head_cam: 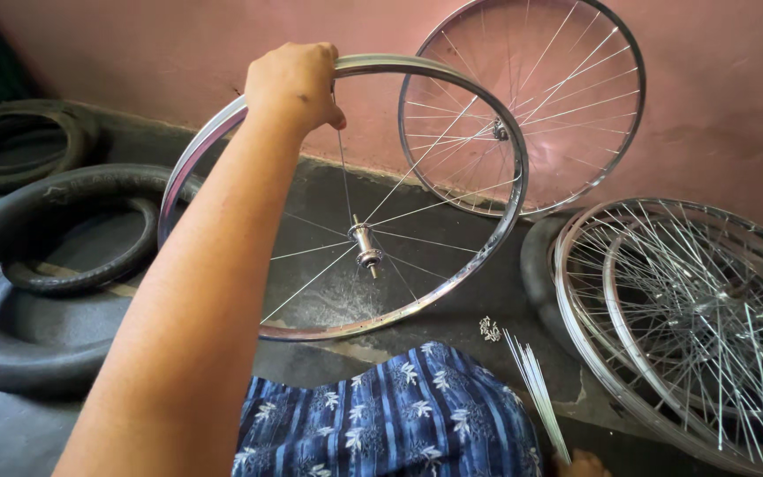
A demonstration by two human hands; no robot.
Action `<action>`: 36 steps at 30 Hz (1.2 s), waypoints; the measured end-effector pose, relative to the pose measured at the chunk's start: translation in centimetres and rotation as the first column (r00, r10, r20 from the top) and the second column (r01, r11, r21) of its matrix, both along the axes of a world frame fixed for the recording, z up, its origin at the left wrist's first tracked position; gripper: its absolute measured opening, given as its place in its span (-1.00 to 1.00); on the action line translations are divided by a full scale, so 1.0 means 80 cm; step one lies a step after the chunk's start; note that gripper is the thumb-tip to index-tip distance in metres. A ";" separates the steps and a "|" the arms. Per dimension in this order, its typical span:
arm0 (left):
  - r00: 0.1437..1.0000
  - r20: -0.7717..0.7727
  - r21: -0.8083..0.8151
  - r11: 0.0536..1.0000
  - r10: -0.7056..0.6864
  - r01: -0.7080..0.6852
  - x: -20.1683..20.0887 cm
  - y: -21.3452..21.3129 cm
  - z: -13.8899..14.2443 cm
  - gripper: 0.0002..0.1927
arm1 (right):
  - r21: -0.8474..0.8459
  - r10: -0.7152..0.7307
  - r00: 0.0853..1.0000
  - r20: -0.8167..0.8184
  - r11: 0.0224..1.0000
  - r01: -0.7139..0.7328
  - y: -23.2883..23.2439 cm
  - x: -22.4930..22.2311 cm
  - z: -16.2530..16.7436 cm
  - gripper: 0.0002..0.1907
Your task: The person laces a bicycle wheel by inserting spokes through the hub and rim. They rotate the wheel and continue adding spokes one at a time, working on the floor with other wheels and tires nearby.
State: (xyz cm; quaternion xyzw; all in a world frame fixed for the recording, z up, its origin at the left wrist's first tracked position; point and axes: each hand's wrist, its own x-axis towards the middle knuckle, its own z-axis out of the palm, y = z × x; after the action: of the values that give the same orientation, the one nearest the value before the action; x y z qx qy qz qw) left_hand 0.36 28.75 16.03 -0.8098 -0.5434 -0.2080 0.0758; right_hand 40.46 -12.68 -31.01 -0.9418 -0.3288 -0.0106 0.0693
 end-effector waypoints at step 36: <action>0.999 -0.019 -0.010 0.999 0.046 -0.047 0.014 -0.018 0.006 -0.40 | 0.880 0.801 0.598 0.021 -0.299 0.370 0.197 -0.227 0.314 -0.94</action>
State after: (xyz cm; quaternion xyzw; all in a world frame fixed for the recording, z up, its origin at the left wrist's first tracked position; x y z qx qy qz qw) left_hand 1.50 27.34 16.53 -0.7992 -0.5624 -0.1957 0.0816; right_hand 22.33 3.05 -5.92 -0.2999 -0.3388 0.1165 0.8842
